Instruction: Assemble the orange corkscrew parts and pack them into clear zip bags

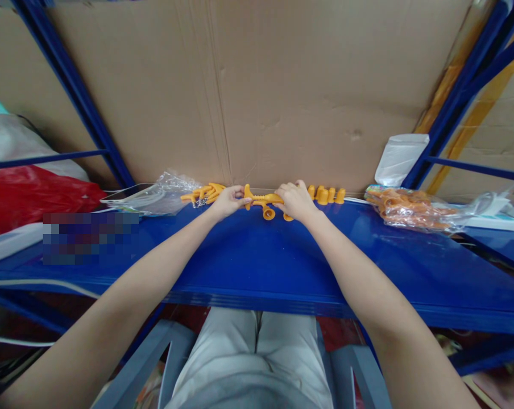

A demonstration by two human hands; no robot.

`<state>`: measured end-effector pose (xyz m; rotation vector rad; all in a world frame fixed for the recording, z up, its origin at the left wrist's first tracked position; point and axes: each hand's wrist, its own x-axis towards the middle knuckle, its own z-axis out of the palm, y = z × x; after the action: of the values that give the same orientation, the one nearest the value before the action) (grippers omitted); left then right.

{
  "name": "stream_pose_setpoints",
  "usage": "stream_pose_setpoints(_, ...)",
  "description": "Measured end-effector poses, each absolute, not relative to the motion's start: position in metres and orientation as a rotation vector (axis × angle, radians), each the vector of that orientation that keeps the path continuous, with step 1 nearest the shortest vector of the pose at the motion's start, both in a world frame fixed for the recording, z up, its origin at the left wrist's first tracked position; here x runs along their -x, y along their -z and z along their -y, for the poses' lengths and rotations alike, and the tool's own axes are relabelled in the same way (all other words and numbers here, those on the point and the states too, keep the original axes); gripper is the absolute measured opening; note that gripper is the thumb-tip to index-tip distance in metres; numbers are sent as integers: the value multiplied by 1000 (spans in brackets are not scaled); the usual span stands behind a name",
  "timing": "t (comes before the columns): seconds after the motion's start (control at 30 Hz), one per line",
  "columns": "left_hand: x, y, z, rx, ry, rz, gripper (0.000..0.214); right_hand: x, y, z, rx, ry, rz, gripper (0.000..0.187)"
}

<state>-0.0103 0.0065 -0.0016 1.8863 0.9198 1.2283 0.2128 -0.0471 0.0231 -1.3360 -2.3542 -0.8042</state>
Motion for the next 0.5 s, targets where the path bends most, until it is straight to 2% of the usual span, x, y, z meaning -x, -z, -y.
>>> stream_pose_setpoints(0.5,6,-1,-1,-1731,-1241,-1052,16,-210,-24,52,1428,684,2371,27)
